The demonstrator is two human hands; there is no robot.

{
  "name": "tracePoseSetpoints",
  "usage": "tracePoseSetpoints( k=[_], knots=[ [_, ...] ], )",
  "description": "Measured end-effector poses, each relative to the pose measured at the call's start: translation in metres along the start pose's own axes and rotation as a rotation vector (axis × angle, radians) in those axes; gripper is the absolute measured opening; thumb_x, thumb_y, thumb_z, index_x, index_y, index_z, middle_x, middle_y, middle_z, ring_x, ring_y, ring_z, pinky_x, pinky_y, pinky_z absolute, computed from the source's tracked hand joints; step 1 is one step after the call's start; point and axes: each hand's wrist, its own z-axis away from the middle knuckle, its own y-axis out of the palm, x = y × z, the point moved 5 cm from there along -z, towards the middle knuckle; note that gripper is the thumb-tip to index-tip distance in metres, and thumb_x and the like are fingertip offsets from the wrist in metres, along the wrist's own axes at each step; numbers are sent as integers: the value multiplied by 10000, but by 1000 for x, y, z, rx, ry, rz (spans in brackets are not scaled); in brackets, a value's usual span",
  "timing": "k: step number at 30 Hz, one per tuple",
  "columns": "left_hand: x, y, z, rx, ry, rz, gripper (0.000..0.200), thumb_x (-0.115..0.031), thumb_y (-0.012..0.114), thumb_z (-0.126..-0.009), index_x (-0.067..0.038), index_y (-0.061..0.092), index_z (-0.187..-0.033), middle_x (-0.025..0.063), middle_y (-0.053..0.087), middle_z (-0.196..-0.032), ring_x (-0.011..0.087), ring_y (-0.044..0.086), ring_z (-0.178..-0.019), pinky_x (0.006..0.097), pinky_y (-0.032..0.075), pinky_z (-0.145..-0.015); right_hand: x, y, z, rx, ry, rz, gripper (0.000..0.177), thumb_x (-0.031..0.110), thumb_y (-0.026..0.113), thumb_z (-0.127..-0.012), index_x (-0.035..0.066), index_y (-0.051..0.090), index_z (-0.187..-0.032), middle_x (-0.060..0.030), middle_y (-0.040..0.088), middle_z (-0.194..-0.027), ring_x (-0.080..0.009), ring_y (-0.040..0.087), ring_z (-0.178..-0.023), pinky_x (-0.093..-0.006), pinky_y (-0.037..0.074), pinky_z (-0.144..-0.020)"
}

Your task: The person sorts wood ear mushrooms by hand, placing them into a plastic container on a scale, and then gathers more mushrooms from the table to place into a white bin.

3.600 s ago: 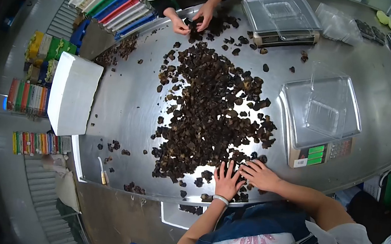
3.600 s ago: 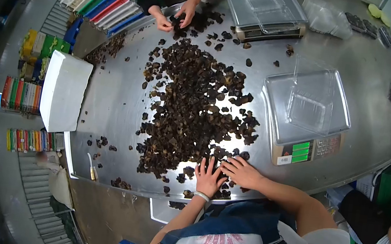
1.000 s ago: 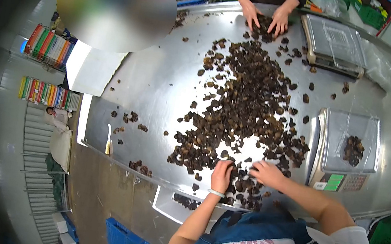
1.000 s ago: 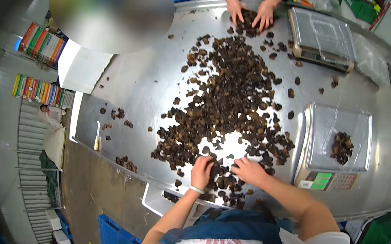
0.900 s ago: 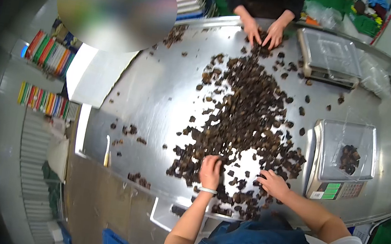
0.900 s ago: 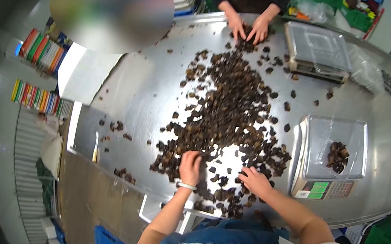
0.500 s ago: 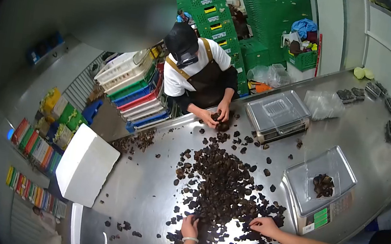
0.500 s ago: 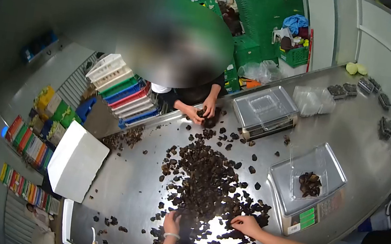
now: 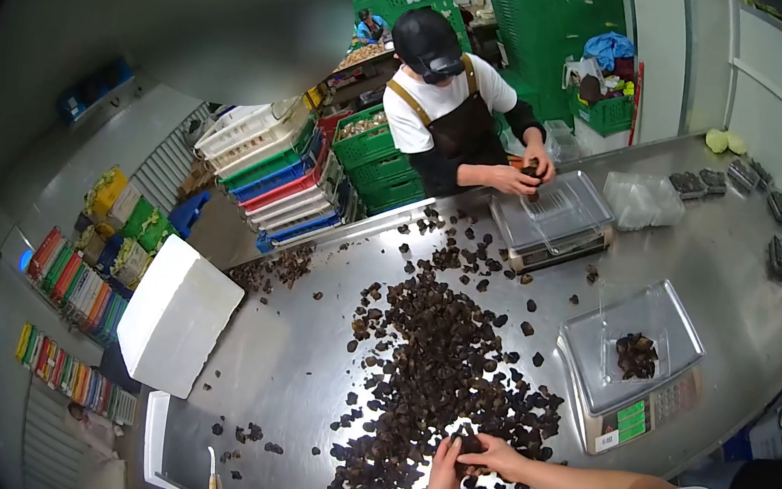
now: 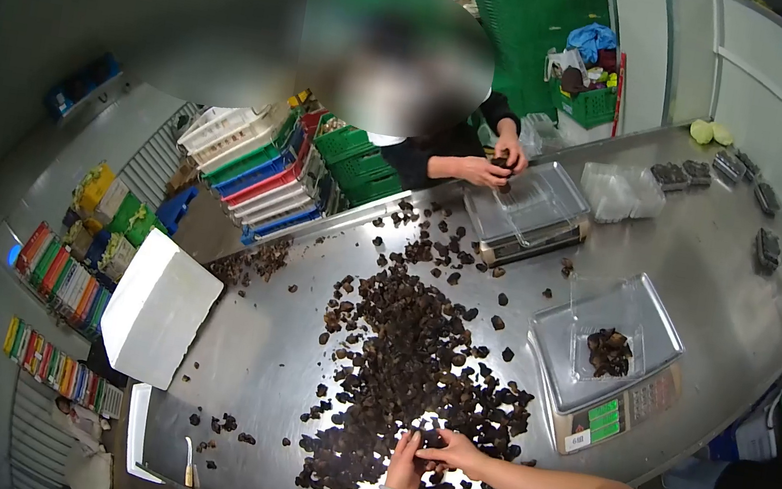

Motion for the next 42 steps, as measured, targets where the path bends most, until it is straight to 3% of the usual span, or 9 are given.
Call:
tracePoseSetpoints(
  k=[6, 14, 20, 22, 28, 32, 35, 39, 42],
  knots=[
    [-16, 62, 26, -235, -106, -88, 191, -204, 663, -953, -110, 605, -1109, -1, 637, -920, 118, 609, -792, 257, 483, -595, 0, -42, 37, -130, -198, -161, 240, 71, 670, -884, 35, 662, -1121, -52, 691, -832, -109, 615, -655, -258, 461, -510],
    [20, 177, -33, 157, -142, 50, 175, -145, 622, -978, -77, 596, -1137, 67, 647, -1080, 187, 630, -900, 301, 518, -704, 87, -173, 143, -538, -543, -164, 237, 14, 629, -849, 24, 641, -1085, -59, 664, -940, -99, 622, -684, -239, 490, -518],
    [53, 337, -99, 442, 139, -514, 359, -63, 670, -908, -24, 553, -1246, 115, 597, -1117, 253, 623, -988, 373, 539, -826, 156, -258, 206, -994, -620, 737, 459, -36, 645, -776, 57, 584, -1221, -129, 583, -1219, -304, 590, -1116, -378, 492, -947],
    [65, 361, -107, 353, 660, -1106, 545, -28, 690, -854, -17, 476, -1355, 197, 529, -1279, 338, 562, -1149, 407, 477, -991, 155, -267, 209, -967, -563, 944, 528, -67, 625, -776, 63, 547, -1282, -144, 525, -1325, -353, 534, -1223, -406, 456, -1029],
    [66, 325, -92, 369, 759, -1092, 684, 47, 664, -809, -47, 404, -1434, 166, 440, -1444, 338, 458, -1331, 434, 418, -1069, 123, -302, 223, -1042, -585, 890, 531, -180, 507, -799, 47, 558, -1277, -146, 507, -1376, -356, 588, -1151, -380, 524, -939],
    [51, 224, -64, 128, 648, -1211, 552, 57, 658, -853, -19, 469, -1366, 166, 486, -1343, 281, 554, -1132, 364, 473, -946, 119, -300, 240, -1153, -709, 779, 377, -154, 511, -853, 8, 607, -1179, -110, 645, -1131, -250, 669, -965, -314, 541, -833],
    [51, 164, -16, 97, 801, -1552, 481, 27, 675, -857, -1, 513, -1309, 191, 507, -1329, 302, 554, -1162, 390, 466, -967, 101, -314, 239, -1153, -583, 227, 321, -128, 545, -874, 7, 629, -1152, -87, 672, -1057, -211, 675, -907, -281, 535, -803],
    [97, 79, 27, 141, 5, -877, 403, -131, 636, -952, -13, 517, -1319, 158, 544, -1321, 271, 564, -1170, 443, 498, -952, 79, -217, 195, -889, -669, 519, 263, -37, 576, -877, 57, 662, -1107, -113, 692, -965, -271, 684, -909, -352, 551, -756],
    [97, 110, 41, 83, -430, 50, 484, -431, 469, -1044, -55, 516, -1346, 102, 603, -1258, 272, 569, -1182, 472, 502, -973, 65, -106, 157, -149, -668, 806, 281, 22, 581, -871, 74, 631, -1143, -81, 671, -1071, -279, 674, -954, -384, 550, -775]
  ],
)
